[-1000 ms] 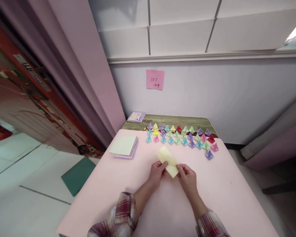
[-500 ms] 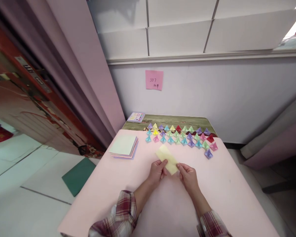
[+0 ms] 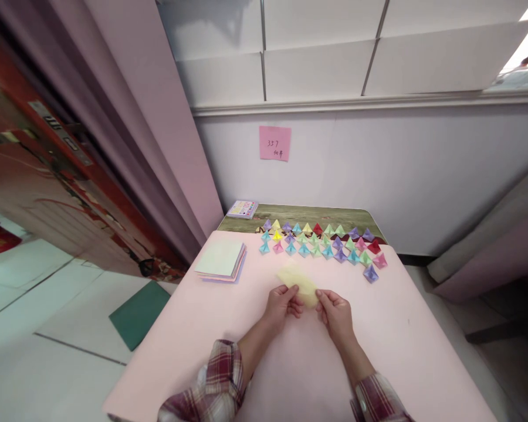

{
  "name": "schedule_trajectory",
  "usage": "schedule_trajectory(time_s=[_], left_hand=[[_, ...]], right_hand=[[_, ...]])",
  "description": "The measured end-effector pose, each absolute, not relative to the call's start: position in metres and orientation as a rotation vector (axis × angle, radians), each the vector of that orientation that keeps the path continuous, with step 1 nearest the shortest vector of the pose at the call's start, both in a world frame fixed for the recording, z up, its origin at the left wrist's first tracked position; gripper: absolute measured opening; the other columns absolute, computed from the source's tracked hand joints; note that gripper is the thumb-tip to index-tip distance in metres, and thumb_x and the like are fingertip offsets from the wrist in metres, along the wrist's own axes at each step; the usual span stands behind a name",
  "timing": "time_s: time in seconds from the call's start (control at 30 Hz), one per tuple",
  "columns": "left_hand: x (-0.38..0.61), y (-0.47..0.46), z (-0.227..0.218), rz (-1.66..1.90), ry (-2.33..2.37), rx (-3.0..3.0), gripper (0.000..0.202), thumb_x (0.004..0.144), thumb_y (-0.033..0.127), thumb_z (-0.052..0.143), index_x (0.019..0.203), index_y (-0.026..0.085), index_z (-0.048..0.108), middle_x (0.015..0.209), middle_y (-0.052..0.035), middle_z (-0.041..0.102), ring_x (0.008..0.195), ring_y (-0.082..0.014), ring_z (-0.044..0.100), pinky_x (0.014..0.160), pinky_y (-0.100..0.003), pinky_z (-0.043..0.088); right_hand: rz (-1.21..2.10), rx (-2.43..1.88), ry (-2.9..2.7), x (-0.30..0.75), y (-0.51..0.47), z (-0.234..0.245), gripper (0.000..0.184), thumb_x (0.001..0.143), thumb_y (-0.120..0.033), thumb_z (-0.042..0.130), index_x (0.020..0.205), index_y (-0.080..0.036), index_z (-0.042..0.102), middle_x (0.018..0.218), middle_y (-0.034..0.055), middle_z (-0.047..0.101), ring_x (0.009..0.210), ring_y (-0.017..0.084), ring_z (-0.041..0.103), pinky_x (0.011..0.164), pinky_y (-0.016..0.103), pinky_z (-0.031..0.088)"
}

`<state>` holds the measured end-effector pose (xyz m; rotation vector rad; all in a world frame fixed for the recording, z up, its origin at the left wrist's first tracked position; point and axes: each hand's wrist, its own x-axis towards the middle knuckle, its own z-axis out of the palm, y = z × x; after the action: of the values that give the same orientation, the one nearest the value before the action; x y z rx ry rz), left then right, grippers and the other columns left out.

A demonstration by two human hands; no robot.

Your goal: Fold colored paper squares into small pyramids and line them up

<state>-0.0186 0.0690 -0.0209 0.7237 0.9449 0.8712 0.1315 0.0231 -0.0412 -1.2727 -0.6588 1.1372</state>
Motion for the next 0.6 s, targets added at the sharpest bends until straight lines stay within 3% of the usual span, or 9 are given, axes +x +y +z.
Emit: schedule_trajectory(time_s=[0.23, 0.47, 0.6], left_hand=[[-0.0186, 0.0693, -0.0194, 0.879, 0.956, 0.719, 0.04, 0.068, 0.049, 0.074, 0.07, 0.014, 0.054, 0.056, -0.0034, 0.065, 0.039, -0.0111, 0.057, 0.034, -0.019, 0.043], [-0.0155, 0.0671, -0.0199, 0.929, 0.97, 0.68, 0.039, 0.069, 0.042, 0.076, 0.085, 0.009, 0.063, 0.071, -0.0103, 0.071, 0.054, -0.0155, 0.066, 0.05, -0.024, 0.056], [-0.0163, 0.0664, -0.0227, 0.965, 0.941, 0.683, 0.04, 0.067, 0.037, 0.079, 0.089, 0.008, 0.063, 0.073, -0.0098, 0.071, 0.059, -0.0171, 0.068, 0.056, -0.027, 0.057]], right_hand=[[1.114, -1.228, -0.642, 0.1303, 0.023, -0.042, 0.033, 0.074, -0.047, 0.072, 0.075, -0.015, 0.065, 0.049, -0.0037, 0.058, 0.031, 0.004, 0.035, 0.031, 0.017, 0.023], [1.064, -1.224, -0.617, 0.1303, 0.0234, -0.0452, 0.035, 0.07, -0.047, 0.075, 0.081, -0.016, 0.063, 0.069, 0.0041, 0.069, 0.046, 0.011, 0.057, 0.045, 0.023, 0.047], [1.056, -1.235, -0.654, 0.1301, 0.0236, -0.045, 0.034, 0.067, -0.045, 0.078, 0.075, -0.017, 0.061, 0.062, 0.0016, 0.066, 0.053, 0.014, 0.061, 0.053, 0.025, 0.051]])
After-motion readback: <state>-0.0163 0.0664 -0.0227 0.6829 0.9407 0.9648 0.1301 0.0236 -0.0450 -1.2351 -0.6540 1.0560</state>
